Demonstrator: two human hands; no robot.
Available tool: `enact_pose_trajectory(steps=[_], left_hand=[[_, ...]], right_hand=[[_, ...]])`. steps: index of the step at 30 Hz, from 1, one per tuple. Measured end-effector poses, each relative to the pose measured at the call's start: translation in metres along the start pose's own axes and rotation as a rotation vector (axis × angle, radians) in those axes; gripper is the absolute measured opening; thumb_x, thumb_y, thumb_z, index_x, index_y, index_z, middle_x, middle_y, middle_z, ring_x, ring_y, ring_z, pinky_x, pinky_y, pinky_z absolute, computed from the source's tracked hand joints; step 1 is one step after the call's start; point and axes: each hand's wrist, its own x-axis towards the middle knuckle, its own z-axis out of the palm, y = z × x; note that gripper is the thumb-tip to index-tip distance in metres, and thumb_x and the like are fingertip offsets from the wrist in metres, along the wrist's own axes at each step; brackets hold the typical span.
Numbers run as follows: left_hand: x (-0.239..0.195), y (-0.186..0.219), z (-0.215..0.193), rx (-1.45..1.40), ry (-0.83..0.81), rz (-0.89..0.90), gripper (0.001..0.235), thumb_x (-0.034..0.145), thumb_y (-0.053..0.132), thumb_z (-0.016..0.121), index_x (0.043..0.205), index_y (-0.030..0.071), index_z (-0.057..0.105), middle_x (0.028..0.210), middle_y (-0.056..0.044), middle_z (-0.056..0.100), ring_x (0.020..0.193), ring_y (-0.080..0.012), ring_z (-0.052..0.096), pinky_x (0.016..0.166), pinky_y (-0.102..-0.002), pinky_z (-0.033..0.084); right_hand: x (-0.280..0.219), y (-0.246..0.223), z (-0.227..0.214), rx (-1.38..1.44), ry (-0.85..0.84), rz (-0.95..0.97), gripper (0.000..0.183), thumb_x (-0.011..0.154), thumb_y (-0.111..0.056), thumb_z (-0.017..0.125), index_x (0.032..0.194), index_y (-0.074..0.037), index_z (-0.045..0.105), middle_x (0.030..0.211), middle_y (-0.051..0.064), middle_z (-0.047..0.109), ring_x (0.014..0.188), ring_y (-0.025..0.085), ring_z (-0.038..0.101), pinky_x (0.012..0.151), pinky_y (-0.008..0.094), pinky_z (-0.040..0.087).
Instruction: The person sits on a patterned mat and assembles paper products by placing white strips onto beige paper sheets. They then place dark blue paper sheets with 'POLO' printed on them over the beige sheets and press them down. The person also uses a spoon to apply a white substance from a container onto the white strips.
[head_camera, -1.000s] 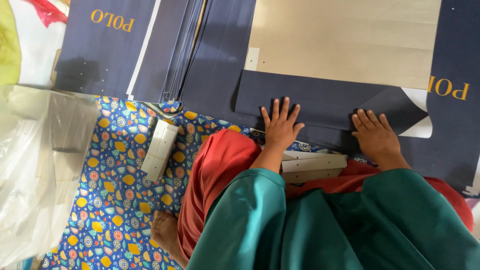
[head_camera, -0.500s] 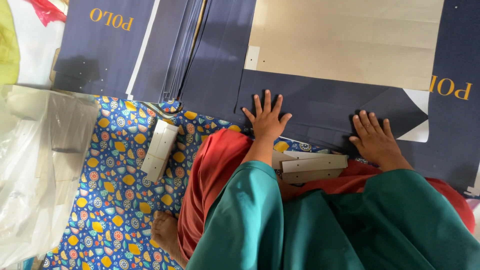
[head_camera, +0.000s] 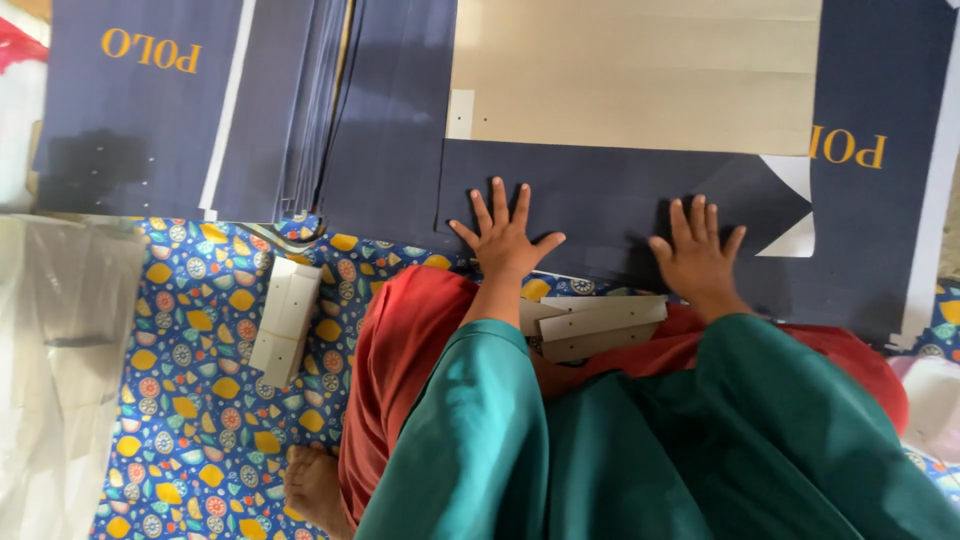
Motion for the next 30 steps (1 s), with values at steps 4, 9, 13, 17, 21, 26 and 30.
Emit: enact_pose_trajectory(steps=[4,9,13,17,21,26,30], left_hand=[[0.006,-0.003,0.004,-0.026,0.016,0.036,0.093,0.093,0.077,0.044,0.167,0.036,0.006,0.175,-0.006,-0.010,0.157,-0.0375,-0.016,0.109,-0.079,-0.016],[0.013,-0.001,0.015,0.009,0.025,0.006,0.097,0.091,0.079,0.046,0.167,0.036,0.004,0.174,-0.006,-0.012,0.158,-0.0400,-0.015,0.110,-0.080,-0.013],[0.017,-0.002,0.019,0.006,0.022,0.018,0.096,0.091,0.079,0.045,0.167,0.036,0.004,0.174,-0.005,-0.013,0.157,-0.0401,-0.017,0.109,-0.081,-0.013],[0.017,-0.004,0.020,-0.005,0.008,0.009,0.093,0.093,0.080,0.043,0.166,0.038,0.003,0.174,-0.004,-0.015,0.156,-0.0387,-0.019,0.109,-0.080,-0.015],[0.019,-0.007,0.024,-0.013,0.003,0.030,0.095,0.093,0.081,0.042,0.166,0.036,0.002,0.173,-0.005,-0.017,0.155,-0.0393,-0.022,0.106,-0.080,-0.018],[0.019,-0.002,0.015,-0.015,-0.014,-0.015,0.100,0.087,0.083,0.044,0.165,0.040,-0.001,0.172,0.000,-0.021,0.155,-0.0374,-0.024,0.111,-0.079,-0.015],[0.020,-0.002,0.010,-0.043,-0.059,-0.021,0.106,0.082,0.086,0.044,0.165,0.041,-0.004,0.169,0.003,-0.027,0.154,-0.0379,-0.028,0.113,-0.078,-0.014]], right_hand=[[0.006,-0.058,0.031,-0.044,0.392,0.035,0.071,0.107,-0.058,0.047,0.165,-0.019,0.040,0.166,0.028,0.036,0.152,0.049,0.030,0.109,0.084,0.017],[0.004,-0.068,0.003,-0.012,-0.157,0.145,0.071,0.105,-0.065,0.028,0.168,-0.037,0.010,0.176,0.011,-0.002,0.162,0.034,-0.005,0.124,0.071,-0.005],[-0.003,-0.005,-0.007,-0.060,-0.129,0.199,0.072,0.105,-0.067,0.025,0.168,-0.035,0.013,0.175,0.018,0.004,0.162,0.037,0.002,0.125,0.072,0.001],[-0.011,0.057,-0.035,-0.089,-0.092,0.458,0.073,0.107,-0.064,0.028,0.169,-0.031,0.011,0.174,0.019,0.006,0.160,0.039,0.003,0.118,0.077,-0.003],[-0.010,0.092,-0.055,-0.058,-0.312,0.763,0.077,0.103,-0.075,0.011,0.168,-0.038,-0.006,0.175,0.009,-0.012,0.160,0.033,-0.013,0.113,0.074,-0.023],[-0.016,0.092,-0.107,-0.104,-0.363,0.812,0.075,0.102,-0.066,0.017,0.167,-0.036,-0.006,0.174,0.010,-0.015,0.162,0.037,-0.009,0.117,0.076,-0.012],[-0.006,0.069,-0.132,-0.018,-0.253,0.983,0.072,0.112,-0.033,0.036,0.167,-0.033,-0.010,0.173,0.007,-0.020,0.161,0.027,-0.016,0.121,0.076,-0.007]])
